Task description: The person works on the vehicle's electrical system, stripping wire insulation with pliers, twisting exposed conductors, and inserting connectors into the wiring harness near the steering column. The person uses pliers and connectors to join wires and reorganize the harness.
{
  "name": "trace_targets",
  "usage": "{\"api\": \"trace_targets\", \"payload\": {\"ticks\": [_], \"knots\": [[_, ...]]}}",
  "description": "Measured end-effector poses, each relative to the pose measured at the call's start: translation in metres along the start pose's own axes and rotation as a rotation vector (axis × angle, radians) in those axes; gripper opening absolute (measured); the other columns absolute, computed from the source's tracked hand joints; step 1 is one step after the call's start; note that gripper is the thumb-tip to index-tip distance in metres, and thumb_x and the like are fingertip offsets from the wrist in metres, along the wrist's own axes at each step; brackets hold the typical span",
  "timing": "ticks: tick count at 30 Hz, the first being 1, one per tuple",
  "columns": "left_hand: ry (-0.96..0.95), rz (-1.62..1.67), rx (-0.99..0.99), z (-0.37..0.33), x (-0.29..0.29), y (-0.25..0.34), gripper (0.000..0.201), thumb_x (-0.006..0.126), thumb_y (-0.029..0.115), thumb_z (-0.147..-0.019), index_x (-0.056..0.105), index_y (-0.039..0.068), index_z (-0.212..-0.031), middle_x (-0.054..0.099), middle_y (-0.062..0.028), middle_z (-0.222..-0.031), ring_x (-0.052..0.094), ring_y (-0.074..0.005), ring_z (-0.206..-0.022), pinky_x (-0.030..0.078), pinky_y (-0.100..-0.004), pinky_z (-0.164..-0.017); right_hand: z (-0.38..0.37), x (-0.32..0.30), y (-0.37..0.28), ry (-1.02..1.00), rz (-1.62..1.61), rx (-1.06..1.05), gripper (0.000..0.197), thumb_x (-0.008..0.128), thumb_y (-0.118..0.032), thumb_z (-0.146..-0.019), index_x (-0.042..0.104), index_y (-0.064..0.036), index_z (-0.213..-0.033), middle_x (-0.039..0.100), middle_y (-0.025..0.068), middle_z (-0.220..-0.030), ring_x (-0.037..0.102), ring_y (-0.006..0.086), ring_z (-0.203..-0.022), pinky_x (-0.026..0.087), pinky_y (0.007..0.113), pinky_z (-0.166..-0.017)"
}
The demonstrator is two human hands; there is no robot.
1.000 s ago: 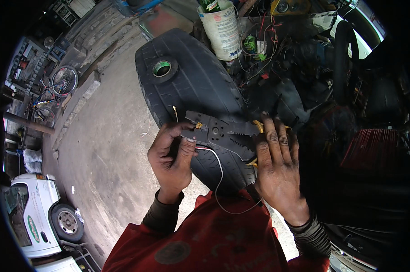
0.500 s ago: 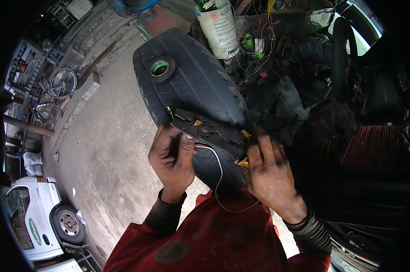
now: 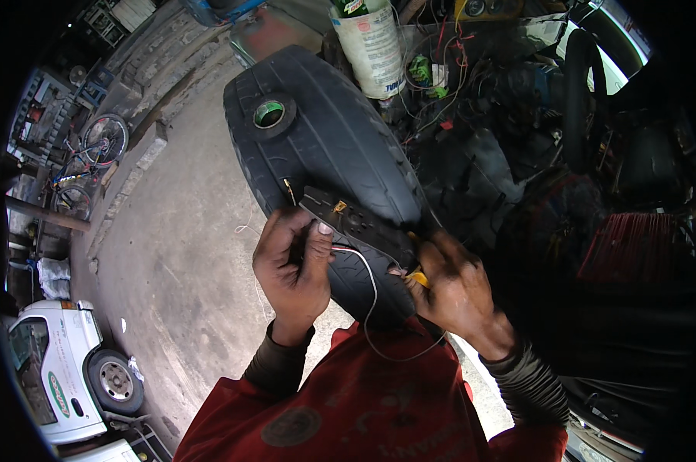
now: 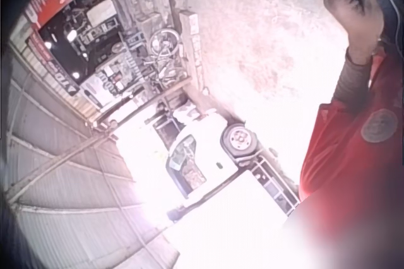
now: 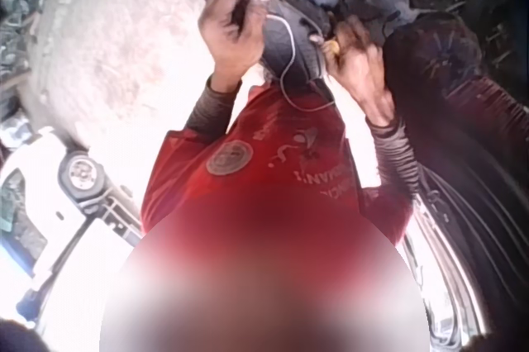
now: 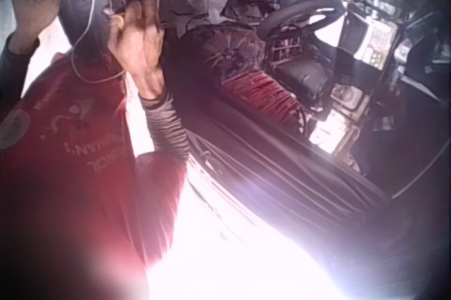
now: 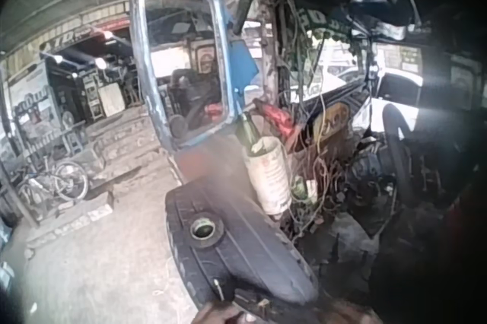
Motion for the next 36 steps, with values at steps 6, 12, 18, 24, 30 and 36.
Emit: {"api": "trace_targets", "payload": {"ticks": [6,12,18,24,30,36], "knots": [[0.023,0.055,-0.028,0.001,-0.001,-0.004,0.009,0.073,0.003,-0.093,0.069,-0.001,-0.1,0.063,-0.007,-0.086,0.061,-0.0141,-0.072,0.048,-0.0271,-0.064,0.008,-0.006,-0.014,0.094,0.131,-0.09,0.05,0.079,-0.021,-0.085,0.063,0.0112,-0.12,0.061,0.0236,-0.113,0.067,0.0409,-0.098,0.055,0.045,-0.082],[0.016,0.113,-0.071,0.003,-0.001,-0.005,0.009,0.074,0.004,-0.093,0.068,-0.001,-0.098,0.063,-0.0071,-0.084,0.062,-0.014,-0.072,0.048,-0.0271,-0.064,0.006,-0.003,-0.012,0.005,0.079,-0.014,0.053,0.079,-0.017,-0.083,0.061,0.0105,-0.124,0.061,0.0239,-0.119,0.066,0.0416,-0.102,0.055,0.047,-0.085],[-0.028,0.052,0.027,-0.002,-0.006,-0.005,0.01,0.074,0.002,-0.091,0.068,-0.001,-0.099,0.063,-0.0068,-0.084,0.064,-0.0128,-0.069,0.048,-0.0256,-0.062,0.004,-0.005,-0.012,-0.088,0.139,0.076,0.059,0.074,-0.002,-0.076,0.058,0.0055,-0.132,0.057,0.0246,-0.135,0.058,0.0436,-0.123,0.048,0.051,-0.103],[-0.057,0.028,0.022,-0.003,-0.007,-0.001,0.009,0.073,0.003,-0.094,0.069,-0.002,-0.101,0.064,-0.0067,-0.086,0.066,-0.0115,-0.068,0.05,-0.0242,-0.061,0.004,-0.017,-0.006,0.087,0.42,0.115,0.055,0.074,-0.006,-0.076,0.058,0.0079,-0.126,0.034,0.0251,-0.161,0.035,0.0487,-0.146,0.029,0.064,-0.117],[-0.078,0.07,0.007,-0.006,-0.008,-0.002,0.013,0.068,0.006,-0.1,0.068,-0.006,-0.104,0.064,-0.0075,-0.087,0.063,-0.0098,-0.064,0.05,-0.0227,-0.058,0.019,-0.012,0.005,0.007,0.292,0.056,0.056,0.077,-0.004,-0.07,0.061,0.0079,-0.123,0.043,0.0255,-0.15,0.044,0.0457,-0.139,0.033,0.061,-0.117],[-0.141,0.1,-0.023,-0.007,-0.011,0.0,0.013,0.063,0.006,-0.102,0.067,-0.006,-0.105,0.063,-0.0082,-0.087,0.064,-0.0113,-0.065,0.05,-0.0239,-0.06,0.017,-0.008,0.006,0.037,0.3,0.016,0.055,0.077,-0.002,-0.065,0.063,0.0088,-0.117,0.047,0.0255,-0.144,0.051,0.0476,-0.129,0.041,0.056,-0.113]]}}
Point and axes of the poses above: each hand's wrist, its own z-axis away from the middle knuckle, its own x-axis out of the palm, y = z × x, the point moved 3 cm from there along -z, towards the middle knuckle
